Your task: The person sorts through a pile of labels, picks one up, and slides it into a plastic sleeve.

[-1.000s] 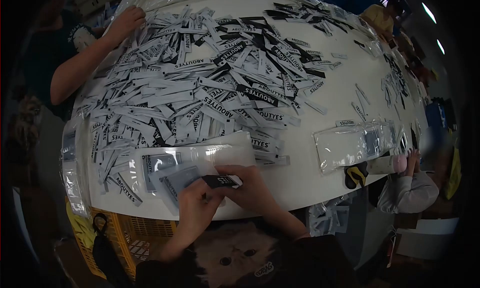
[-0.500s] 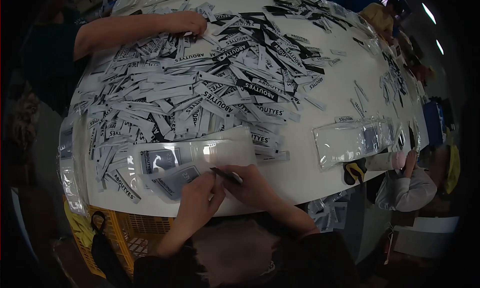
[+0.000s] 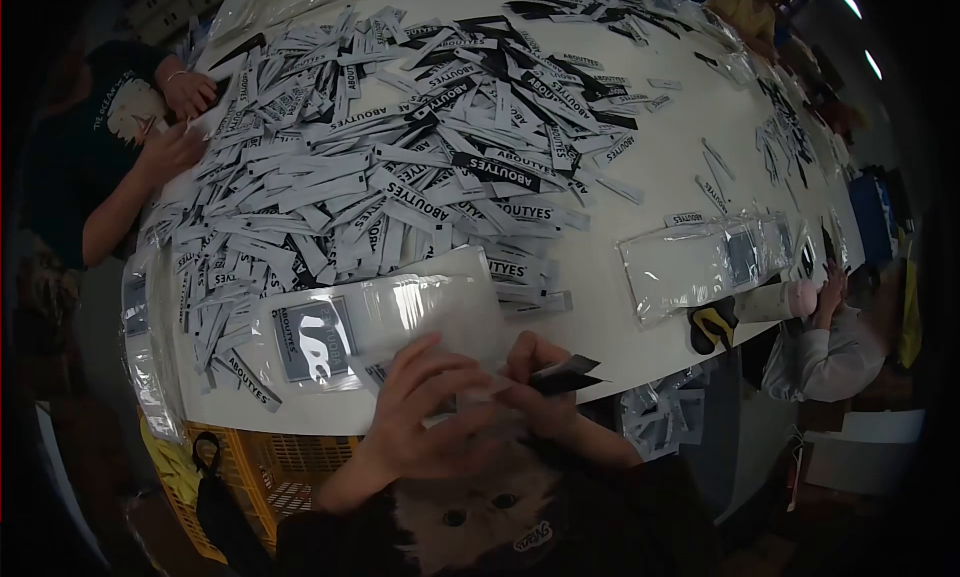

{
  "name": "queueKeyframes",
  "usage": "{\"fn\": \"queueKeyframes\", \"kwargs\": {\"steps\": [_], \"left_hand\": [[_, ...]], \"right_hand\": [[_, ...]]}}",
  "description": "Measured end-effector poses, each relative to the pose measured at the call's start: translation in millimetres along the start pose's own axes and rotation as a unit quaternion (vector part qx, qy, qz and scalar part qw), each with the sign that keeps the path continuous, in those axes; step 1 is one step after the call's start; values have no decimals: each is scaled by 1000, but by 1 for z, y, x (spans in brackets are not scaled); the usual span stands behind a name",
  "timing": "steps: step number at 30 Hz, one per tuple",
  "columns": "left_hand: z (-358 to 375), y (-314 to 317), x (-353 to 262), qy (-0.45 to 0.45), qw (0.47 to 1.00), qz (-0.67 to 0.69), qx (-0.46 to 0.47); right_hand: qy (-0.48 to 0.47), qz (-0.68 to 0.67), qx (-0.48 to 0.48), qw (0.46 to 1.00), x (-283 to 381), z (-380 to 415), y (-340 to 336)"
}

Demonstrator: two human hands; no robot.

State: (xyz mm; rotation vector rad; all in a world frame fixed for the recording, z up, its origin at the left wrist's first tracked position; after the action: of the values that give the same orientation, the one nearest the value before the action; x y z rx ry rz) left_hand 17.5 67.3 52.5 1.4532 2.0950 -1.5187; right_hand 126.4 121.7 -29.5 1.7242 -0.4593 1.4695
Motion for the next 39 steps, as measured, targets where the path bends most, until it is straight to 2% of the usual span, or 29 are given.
{"fn": "queueKeyframes", "kwargs": {"steps": [1, 3, 4, 5, 6, 7, 8, 10, 11, 12, 14, 15, 16, 18, 19, 20, 21, 23, 24, 26, 27, 28, 30, 31, 33, 35, 37, 39], "left_hand": [[0, 13, 2, 3, 1000, 1, 4], [3, 33, 17, -79, 995, 37, -52], [4, 36, 18, -79, 995, 38, -50], [5, 34, 23, -98, 993, 31, -65], [7, 31, 28, -116, 990, 25, -79], [6, 30, 29, -116, 990, 26, -78], [6, 29, 33, -131, 989, 20, -72], [4, 27, 39, -142, 987, 11, -71], [4, 27, 40, -141, 988, 9, -64], [5, 28, 39, -143, 988, 7, -51], [5, 27, 39, -152, 987, 14, -42], [4, 28, 41, -160, 986, 21, -41], [2, 27, 42, -162, 986, 22, -42], [-3, 35, 42, -159, 986, -34, 33], [-6, 36, 42, -156, 987, -32, 33], [-9, 39, 41, -143, 987, -39, 55], [-10, 43, 38, -131, 987, -46, 77], [-11, 40, 34, -115, 992, -8, 53], [-12, 35, 32, -101, 994, 28, 26], [-8, 29, 31, -99, 995, 9, 6], [-5, 25, 31, -102, 995, -5, -15], [-4, 23, 31, -104, 994, -6, -17], [-2, 18, 32, -115, 992, 21, -37], [-3, 13, 31, -116, 992, 22, -38], [3, -4, 50, -260, 961, 78, -45], [13, -7, 60, -282, 952, 102, -58], [18, 7, 69, -344, 931, 87, 88], [17, 7, 69, -340, 933, 95, 72]], "right_hand": [[-3, -1, -4, 1000, 1, 4, -1], [23, -69, -97, 993, -2, 15, -16], [23, -70, -99, 992, -6, 16, -24], [-104, 21, -85, 991, 8, 16, -34], [-229, 112, -71, 964, 24, 23, -37], [-176, 206, -121, 955, 19, 26, -48], [-175, 207, -122, 955, 12, 27, -52], [-125, 353, -136, 917, -2, 26, -58], [-192, 370, -116, 902, 10, 31, -53], [-189, 368, -116, 903, 8, 34, -53], [-4, 319, -159, 934, -24, 36, -71], [-6, 319, -159, 934, -29, 42, -75], [-38, 309, -158, 937, -31, 53, -80], [-64, 299, -164, 938, -19, 55, -74], [-192, 101, -115, 969, 13, 36, -54], [-310, -102, -58, 943, 39, 23, -43], [-312, -101, -60, 943, 45, 13, -40], [-226, -196, 33, 954, 39, -11, -20], [-229, -197, 35, 953, 38, -13, -14], [-123, -4, -1, 992, 22, -19, -3], [-90, 67, 47, 993, 18, -18, 5], [-90, 67, 51, 992, 17, -17, 7], [-88, -26, 71, 993, 13, -15, 10], [-108, 3, 42, 993, 14, -9, 0], [-67, 4, 67, 995, 7, -6, -7], [-28, 3, 93, 995, 3, -8, -1], [-78, 20, -28, 996, 21, -13, -6], [-168, 59, -150, 972, 35, -2, -37]]}}
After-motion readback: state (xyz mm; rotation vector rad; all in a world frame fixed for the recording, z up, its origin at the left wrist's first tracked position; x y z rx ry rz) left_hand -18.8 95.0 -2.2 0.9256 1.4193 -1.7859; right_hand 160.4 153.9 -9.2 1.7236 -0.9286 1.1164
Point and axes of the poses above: each hand's wrist, its own z-axis away from the middle knuckle, its own y-axis out of the palm, x = y × z, the point moved 8 cm from there along -z, towards the middle knuckle, and after that the axes turned 8 degrees about x, right-handed, at the moved point
